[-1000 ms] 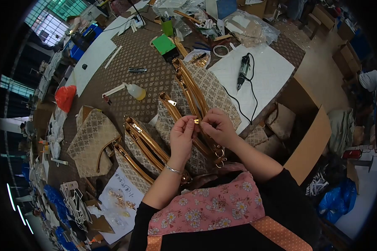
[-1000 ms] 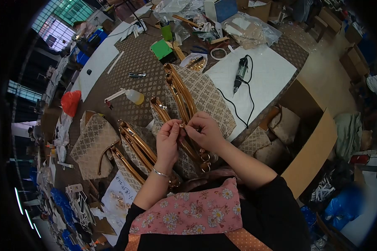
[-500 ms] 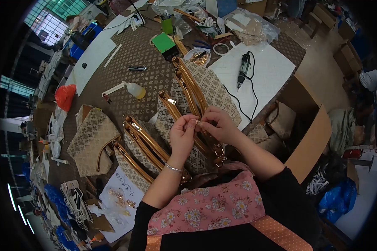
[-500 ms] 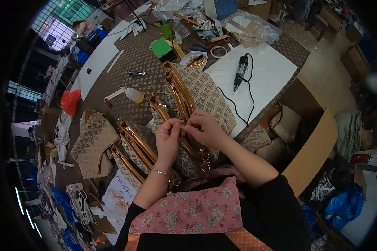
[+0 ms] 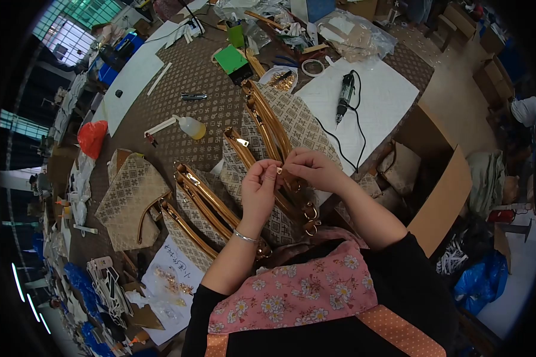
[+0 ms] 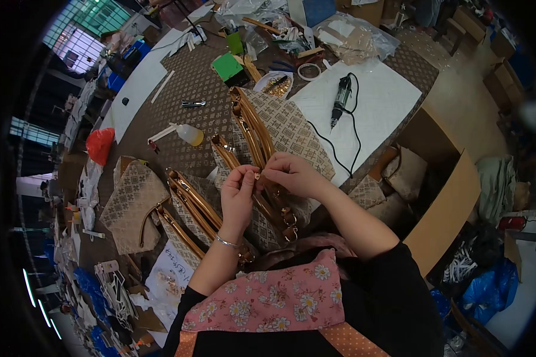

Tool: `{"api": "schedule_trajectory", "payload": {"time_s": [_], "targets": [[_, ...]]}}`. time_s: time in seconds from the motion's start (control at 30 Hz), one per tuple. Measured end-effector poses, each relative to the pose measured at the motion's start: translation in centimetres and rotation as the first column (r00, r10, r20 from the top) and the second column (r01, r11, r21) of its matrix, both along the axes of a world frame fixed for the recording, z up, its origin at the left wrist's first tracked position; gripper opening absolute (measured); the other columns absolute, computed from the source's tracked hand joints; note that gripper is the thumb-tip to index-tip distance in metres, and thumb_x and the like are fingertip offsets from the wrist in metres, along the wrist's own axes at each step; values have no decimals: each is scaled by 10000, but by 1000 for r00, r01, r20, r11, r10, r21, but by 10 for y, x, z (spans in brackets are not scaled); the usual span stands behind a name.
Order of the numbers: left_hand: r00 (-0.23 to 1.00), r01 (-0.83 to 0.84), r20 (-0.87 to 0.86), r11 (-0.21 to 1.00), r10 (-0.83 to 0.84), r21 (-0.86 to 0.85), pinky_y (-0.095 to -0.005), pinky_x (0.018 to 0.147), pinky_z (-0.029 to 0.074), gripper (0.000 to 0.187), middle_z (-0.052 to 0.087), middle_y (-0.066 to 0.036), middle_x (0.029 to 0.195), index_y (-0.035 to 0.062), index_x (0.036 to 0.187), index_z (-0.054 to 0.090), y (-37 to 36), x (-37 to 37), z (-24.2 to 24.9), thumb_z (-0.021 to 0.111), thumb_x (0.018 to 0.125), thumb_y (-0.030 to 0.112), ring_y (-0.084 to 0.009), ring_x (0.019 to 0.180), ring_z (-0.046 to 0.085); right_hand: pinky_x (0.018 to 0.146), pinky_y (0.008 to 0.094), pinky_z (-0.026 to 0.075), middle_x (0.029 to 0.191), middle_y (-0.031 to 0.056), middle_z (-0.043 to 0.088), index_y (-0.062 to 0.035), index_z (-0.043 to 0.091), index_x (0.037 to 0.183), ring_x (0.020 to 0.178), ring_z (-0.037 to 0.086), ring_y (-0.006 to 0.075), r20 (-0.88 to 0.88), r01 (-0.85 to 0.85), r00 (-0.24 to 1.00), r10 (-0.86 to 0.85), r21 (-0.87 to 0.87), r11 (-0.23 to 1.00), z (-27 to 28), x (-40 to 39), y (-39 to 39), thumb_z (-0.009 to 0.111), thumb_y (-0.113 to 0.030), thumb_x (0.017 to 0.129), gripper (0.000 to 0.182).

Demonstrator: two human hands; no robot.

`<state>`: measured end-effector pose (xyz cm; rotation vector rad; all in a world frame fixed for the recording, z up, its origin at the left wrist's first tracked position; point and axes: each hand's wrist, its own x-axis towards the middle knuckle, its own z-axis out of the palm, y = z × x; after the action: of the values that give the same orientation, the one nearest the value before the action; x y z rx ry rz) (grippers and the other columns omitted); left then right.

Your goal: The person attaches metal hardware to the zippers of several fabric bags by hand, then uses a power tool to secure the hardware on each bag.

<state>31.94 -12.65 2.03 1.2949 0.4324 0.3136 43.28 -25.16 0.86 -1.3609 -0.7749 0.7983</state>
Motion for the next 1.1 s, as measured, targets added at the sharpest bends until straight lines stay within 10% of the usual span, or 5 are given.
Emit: {"api": "schedule_trajectory", "payload": {"time_s": [0.73, 1.03, 1.1], "targets": [[998, 52, 18, 999, -52, 4, -162, 597, 416, 126, 581, 20, 750, 7, 964, 581, 8, 2, 1, 528, 911, 109, -28, 638, 495, 673, 236, 434, 840, 16, 528, -40, 672, 789, 780, 530, 113, 269, 154, 949, -162, 51, 987, 0, -15, 0, 653, -98, 791, 61], [999, 42, 3, 998, -42, 37, -167, 609, 423, 127, 586, 19, 767, 16, 961, 581, 6, 1, 2, 524, 915, 119, -33, 654, 509, 732, 223, 436, 981, 31, 505, -4, 654, 890, 869, 519, 100, 100, 25, 995, -28, 36, 999, -10, -6, -2, 620, -72, 821, 103], [999, 39, 2, 998, -39, 41, -168, 610, 423, 126, 584, 19, 765, 16, 960, 582, 6, 1, 2, 525, 915, 119, -33, 654, 508, 716, 213, 438, 990, 29, 501, 3, 651, 891, 856, 520, 92, -176, 15, 984, 3, 99, 995, -7, -6, -3, 619, -75, 824, 108]]}}
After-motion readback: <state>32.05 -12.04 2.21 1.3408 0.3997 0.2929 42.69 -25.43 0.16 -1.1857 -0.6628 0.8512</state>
